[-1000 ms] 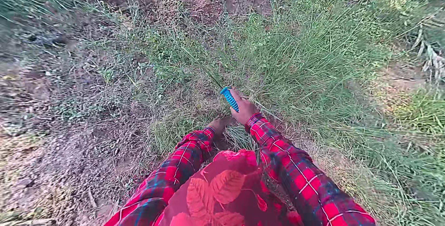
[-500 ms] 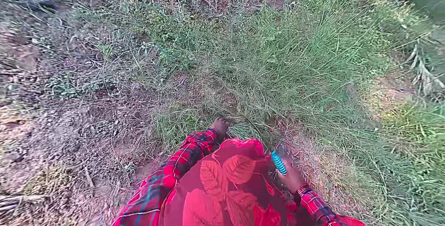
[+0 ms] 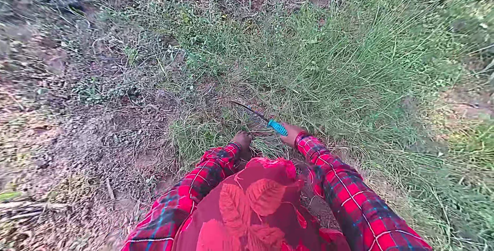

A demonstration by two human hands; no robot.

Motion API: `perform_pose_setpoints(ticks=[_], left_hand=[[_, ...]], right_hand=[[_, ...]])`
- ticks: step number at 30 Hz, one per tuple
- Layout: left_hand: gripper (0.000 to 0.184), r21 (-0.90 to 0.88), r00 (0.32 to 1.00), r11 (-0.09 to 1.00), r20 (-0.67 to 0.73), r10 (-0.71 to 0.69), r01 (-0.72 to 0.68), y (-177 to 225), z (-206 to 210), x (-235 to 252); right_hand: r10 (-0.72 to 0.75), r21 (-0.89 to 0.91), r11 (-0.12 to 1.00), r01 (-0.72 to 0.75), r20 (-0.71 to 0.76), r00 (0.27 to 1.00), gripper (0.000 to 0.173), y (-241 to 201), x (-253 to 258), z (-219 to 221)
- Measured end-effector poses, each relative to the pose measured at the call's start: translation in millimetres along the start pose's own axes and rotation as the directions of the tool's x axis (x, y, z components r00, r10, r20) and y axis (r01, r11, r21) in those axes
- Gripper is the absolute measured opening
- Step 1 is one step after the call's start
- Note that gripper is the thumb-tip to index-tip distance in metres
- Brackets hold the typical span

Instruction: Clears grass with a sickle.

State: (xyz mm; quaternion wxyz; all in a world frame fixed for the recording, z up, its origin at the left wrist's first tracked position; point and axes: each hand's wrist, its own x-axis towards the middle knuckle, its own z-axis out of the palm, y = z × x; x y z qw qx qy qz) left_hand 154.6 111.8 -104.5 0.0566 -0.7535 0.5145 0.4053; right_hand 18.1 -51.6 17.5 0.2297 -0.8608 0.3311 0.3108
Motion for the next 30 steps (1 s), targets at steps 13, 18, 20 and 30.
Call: perform_pose_setpoints(ticks=[13, 18, 20, 30], left_hand=[[0.044, 0.071, 0.999, 0.997, 0.048, 0.01, -0.013, 14, 14, -2], [0.049, 0.079, 0.999, 0.997, 0.048, -0.008, 0.004, 18, 12, -8], [0.048, 0.076, 0.999, 0.997, 0.034, -0.015, 0.012, 16, 15, -4], [0.048, 0.061, 0.999, 0.998, 0.026, -0.036, 0.035, -1, 21, -2]], right_hand=[[0.398, 0.258, 0.904, -0.341, -0.22, 0.89, 0.057, 132, -172, 106], [0.062, 0.191, 0.981, -0.03, -0.164, 0.984, 0.055, 4, -87, 17], [-0.015, 0.105, 0.994, 0.024, -0.086, 0.996, 0.055, -40, -52, -6], [0.452, -0.134, 0.884, -0.448, -0.004, 0.892, 0.066, 154, -136, 73]])
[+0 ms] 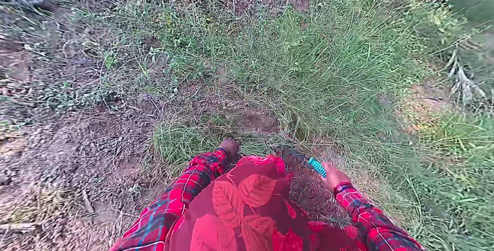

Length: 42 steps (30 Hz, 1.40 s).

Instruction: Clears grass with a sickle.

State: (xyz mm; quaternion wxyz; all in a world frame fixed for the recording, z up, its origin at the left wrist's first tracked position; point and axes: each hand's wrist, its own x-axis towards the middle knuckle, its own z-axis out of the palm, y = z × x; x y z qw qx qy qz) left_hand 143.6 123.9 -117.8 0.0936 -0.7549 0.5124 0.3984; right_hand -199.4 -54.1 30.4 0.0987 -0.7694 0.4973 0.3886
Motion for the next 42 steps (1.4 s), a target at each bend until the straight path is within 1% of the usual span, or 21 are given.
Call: perform_pose_setpoints(ticks=[2, 3, 5, 6, 8, 10, 14, 16, 17, 19, 20, 23, 25, 27, 28, 30, 32, 34, 36, 39, 42], left_hand=[[0.044, -0.003, 1.0, 1.0, 0.011, 0.013, -0.013, 3, 2, 1], [0.043, -0.001, 1.0, 1.0, 0.013, 0.015, -0.015, 6, -1, 2], [0.042, -0.001, 1.0, 1.0, 0.028, 0.013, -0.013, 12, -4, -1], [0.041, 0.002, 0.999, 1.0, 0.041, 0.009, -0.009, 13, -6, -3], [0.041, 0.0, 0.999, 1.0, 0.032, 0.001, -0.001, 12, -4, 0], [0.044, 0.009, 1.0, 1.0, 0.015, -0.001, 0.001, 10, 2, 4], [0.045, 0.016, 1.0, 1.0, 0.017, -0.009, 0.008, 11, -1, 1], [0.053, 0.008, 0.999, 1.0, 0.025, -0.02, 0.02, 13, -3, -2], [0.059, 0.014, 1.0, 1.0, 0.017, -0.018, 0.018, 12, -1, 1], [0.062, 0.031, 1.0, 0.999, 0.023, -0.011, 0.011, 9, 1, 3], [0.058, 0.047, 0.999, 0.999, 0.036, -0.006, 0.004, 7, 1, 0], [0.053, 0.068, 0.999, 0.998, 0.046, 0.003, -0.006, 0, -6, -3], [0.046, 0.044, 0.999, 0.999, 0.034, 0.025, -0.027, 0, 5, -1], [0.043, 0.028, 1.0, 0.999, 0.004, 0.028, -0.028, -1, 10, 6], [0.042, 0.017, 1.0, 1.0, -0.002, 0.018, -0.018, 2, 10, 7], [0.039, 0.0, 1.0, 1.0, -0.01, -0.005, 0.005, 4, 13, 9], [0.038, 0.021, 1.0, 1.0, 0.0, -0.021, 0.021, 1, 15, 14], [0.039, 0.018, 1.0, 0.999, 0.006, -0.027, 0.027, -1, 15, 18], [0.039, 0.01, 1.0, 1.0, -0.002, -0.027, 0.027, -1, 16, 17], [0.039, 0.023, 0.999, 0.999, 0.013, -0.033, 0.033, 2, 9, 10], [0.04, 0.03, 0.999, 0.999, 0.023, -0.037, 0.036, 4, 4, 5]], right_hand=[[0.129, 0.038, 0.991, -0.129, 0.022, 0.991, 0.066, 54, -31, 41], [0.151, 0.088, 0.984, -0.153, 0.029, 0.988, 0.065, 59, -45, 49], [0.123, 0.22, 0.967, -0.126, 0.027, 0.992, 0.061, 42, -66, 52], [0.096, 0.285, 0.954, -0.095, 0.013, 0.995, 0.059, 27, -71, 49], [0.005, 0.388, 0.921, 0.027, -0.081, 0.997, 0.056, -6, -68, 35], [-0.132, 0.401, 0.896, 0.19, -0.168, 0.977, 0.054, -51, -60, 7], [-0.419, 0.295, 0.841, 0.453, -0.173, 0.891, 0.057, -161, -44, -76], [-0.494, 0.211, 0.833, 0.512, -0.135, 0.859, 0.055, -202, -27, -99], [-0.499, 0.169, 0.844, 0.509, -0.101, 0.861, 0.056, -210, -19, -103], [-0.435, 0.094, 0.897, 0.432, 0.013, 0.9, 0.062, -195, -1, -94], [-0.371, 0.069, 0.928, 0.367, 0.058, 0.927, 0.064, -170, 4, -80], [-0.148, 0.043, 0.988, 0.146, 0.049, 0.988, 0.065, -63, -2, -28], [0.009, 0.043, 0.999, -0.012, 0.054, 0.998, 0.065, 11, -26, 14], [0.064, 0.14, 0.988, -0.068, 0.033, 0.997, 0.064, 54, -52, 44], [0.054, 0.214, 0.975, -0.054, 0.006, 0.999, 0.06, 60, -64, 53], [0.034, 0.344, 0.939, -0.022, -0.028, 0.999, 0.056, 48, -82, 53], [0.012, 0.464, 0.885, 0.037, -0.102, 0.995, 0.053, 21, -87, 40], [0.012, 0.565, 0.815, 0.128, -0.237, 0.971, 0.054, -6, -80, 18], [0.045, 0.607, 0.781, 0.148, -0.291, 0.956, 0.054, -30, -63, -14], [0.122, 0.65, 0.756, 0.079, -0.258, 0.959, 0.064, -56, -30, -56], [0.176, 0.73, 0.682, -0.049, -0.099, 0.979, 0.064, -66, -4, -57]])
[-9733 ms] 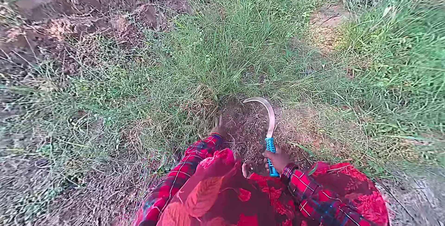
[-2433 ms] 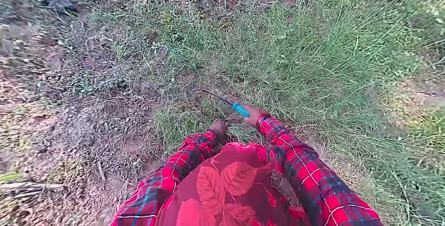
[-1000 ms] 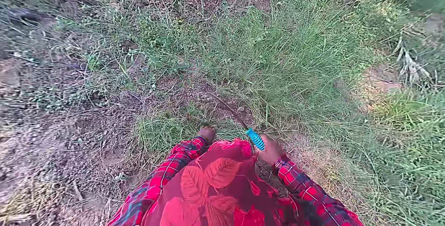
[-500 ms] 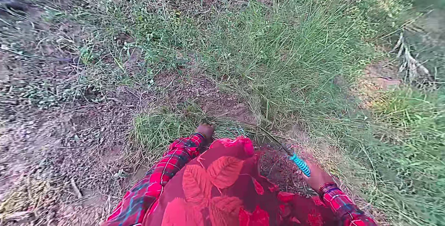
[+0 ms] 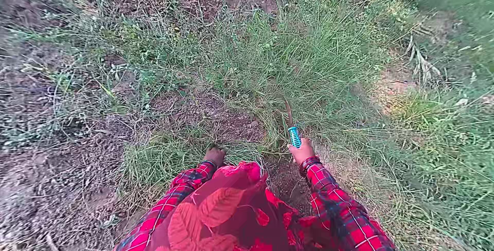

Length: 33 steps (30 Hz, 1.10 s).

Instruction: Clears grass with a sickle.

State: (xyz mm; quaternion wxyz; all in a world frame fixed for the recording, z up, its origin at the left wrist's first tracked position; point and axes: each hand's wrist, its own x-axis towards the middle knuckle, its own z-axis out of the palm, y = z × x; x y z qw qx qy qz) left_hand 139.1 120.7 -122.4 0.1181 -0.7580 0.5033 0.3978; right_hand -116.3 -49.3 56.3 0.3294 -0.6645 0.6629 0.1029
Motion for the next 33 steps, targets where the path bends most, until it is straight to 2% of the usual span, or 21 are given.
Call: perform_pose_setpoints(ticks=[3, 6, 8, 10, 12, 15, 17, 19, 21, 23, 26, 29, 31, 33], left_hand=[[0.043, 0.002, 1.0, 1.0, -0.008, 0.025, -0.025, 3, -5, -8], [0.045, 0.033, 0.994, 0.995, -0.048, 0.095, -0.093, 4, -24, -16], [0.055, 0.04, 0.979, 0.99, -0.144, 0.142, -0.138, 6, -40, -13], [0.065, 0.066, 0.963, 0.99, -0.234, 0.135, -0.123, 16, -56, -3], [0.053, 0.1, 0.947, 0.986, -0.283, 0.154, -0.131, 28, -70, 7], [0.043, 0.194, 0.94, 0.954, -0.212, 0.267, -0.227, 48, -88, 15], [0.044, 0.222, 0.959, 0.946, -0.103, 0.264, -0.236, 54, -90, 25], [0.042, 0.199, 0.967, 0.953, -0.065, 0.248, -0.231, 58, -82, 33], [0.04, 0.274, 0.956, 0.923, -0.043, 0.291, -0.268, 51, -71, 41], [0.037, 0.319, 0.954, 0.902, 0.017, 0.3, -0.29, 49, -70, 38], [0.037, 0.258, 0.947, 0.911, 0.084, 0.31, -0.322, 50, -69, 25], [0.039, 0.289, 0.93, 0.884, 0.133, 0.344, -0.368, 57, -74, 19], [0.038, 0.292, 0.942, 0.896, 0.076, 0.326, -0.334, 60, -67, 18], [0.038, 0.213, 0.952, 0.93, 0.005, 0.307, -0.301, 60, -59, 20]], right_hand=[[0.095, 0.063, 0.992, -0.105, 0.147, 0.985, 0.063, 28, -16, 31], [0.041, -0.002, 0.999, -0.042, 0.276, 0.96, 0.068, 60, -71, 52], [-0.021, -0.058, 0.997, 0.048, 0.385, 0.923, 0.068, 75, -109, 62], [-0.024, -0.145, 0.984, 0.099, 0.45, 0.893, 0.068, 74, -135, 64], [-0.019, -0.168, 0.979, 0.115, 0.486, 0.874, 0.069, 69, -142, 61], [-0.06, -0.129, 0.981, 0.146, 0.509, 0.859, 0.068, 70, -142, 53], [-0.097, -0.118, 0.976, 0.182, 0.512, 0.854, 0.068, 82, -140, 49], [-0.134, -0.061, 0.98, 0.187, 0.491, 0.861, 0.066, 103, -139, 44], [-0.179, 0.072, 0.984, 0.164, 0.381, 0.907, 0.063, 122, -145, 44], [-0.191, 0.167, 0.973, 0.158, 0.211, 0.959, 0.062, 128, -150, 52], [-0.274, 0.16, 0.952, 0.262, 0.059, 0.96, 0.06, 94, -127, 53], [-0.458, 0.144, 0.884, 0.444, 0.077, 0.886, 0.058, 8, -83, 33], [-0.553, 0.048, 0.833, 0.551, 0.071, 0.83, 0.058, -55, -58, 27], [-0.557, -0.1, 0.818, 0.567, 0.115, 0.823, 0.059, -107, -30, 27]])
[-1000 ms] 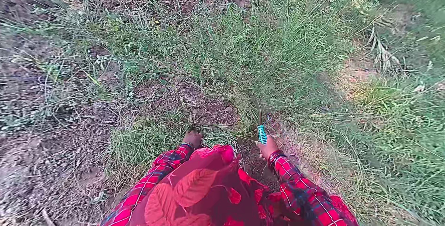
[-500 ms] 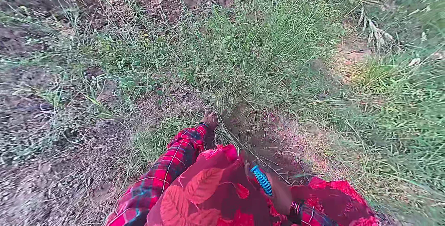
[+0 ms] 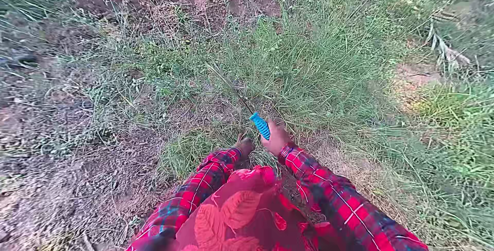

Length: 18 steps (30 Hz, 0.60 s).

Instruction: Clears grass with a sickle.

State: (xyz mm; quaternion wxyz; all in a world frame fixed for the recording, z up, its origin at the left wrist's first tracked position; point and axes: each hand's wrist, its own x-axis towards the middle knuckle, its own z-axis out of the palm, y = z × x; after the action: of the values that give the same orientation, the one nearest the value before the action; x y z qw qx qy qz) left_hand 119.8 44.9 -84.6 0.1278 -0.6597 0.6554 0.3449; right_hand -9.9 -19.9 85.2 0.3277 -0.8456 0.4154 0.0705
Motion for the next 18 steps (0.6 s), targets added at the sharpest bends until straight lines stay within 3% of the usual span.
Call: perform_pose_setpoints(ticks=[3, 5, 9, 11, 14, 18], left_hand=[[0.041, -0.085, 0.999, 0.996, -0.041, -0.024, 0.021, 0, 1, -3], [0.048, -0.091, 0.999, 0.995, -0.027, -0.041, 0.038, -4, -1, -7], [0.038, -0.048, 1.0, 0.999, -0.013, -0.004, 0.004, -13, 9, -7], [0.036, -0.151, 1.0, 0.989, -0.014, 0.01, -0.012, -7, 37, -15], [0.041, -0.393, 0.99, 0.919, -0.115, -0.083, 0.032, -9, 63, -20], [0.041, -0.34, 0.984, 0.935, -0.104, -0.148, 0.104, -6, 55, -28]], right_hand=[[0.062, -0.156, 0.987, -0.045, 0.102, 0.993, 0.062, 21, 50, 7], [0.25, -0.332, 0.928, -0.168, 0.223, 0.942, 0.066, 75, 41, 2], [0.543, -0.406, 0.786, -0.466, 0.092, 0.835, 0.068, 229, -87, -3], [0.644, -0.41, 0.714, -0.568, 0.065, 0.763, 0.069, 267, -160, -5], [0.652, -0.366, 0.722, -0.587, 0.076, 0.754, 0.065, 248, -178, -18], [0.549, -0.174, 0.829, -0.532, 0.073, 0.832, 0.061, 193, -148, -17]])
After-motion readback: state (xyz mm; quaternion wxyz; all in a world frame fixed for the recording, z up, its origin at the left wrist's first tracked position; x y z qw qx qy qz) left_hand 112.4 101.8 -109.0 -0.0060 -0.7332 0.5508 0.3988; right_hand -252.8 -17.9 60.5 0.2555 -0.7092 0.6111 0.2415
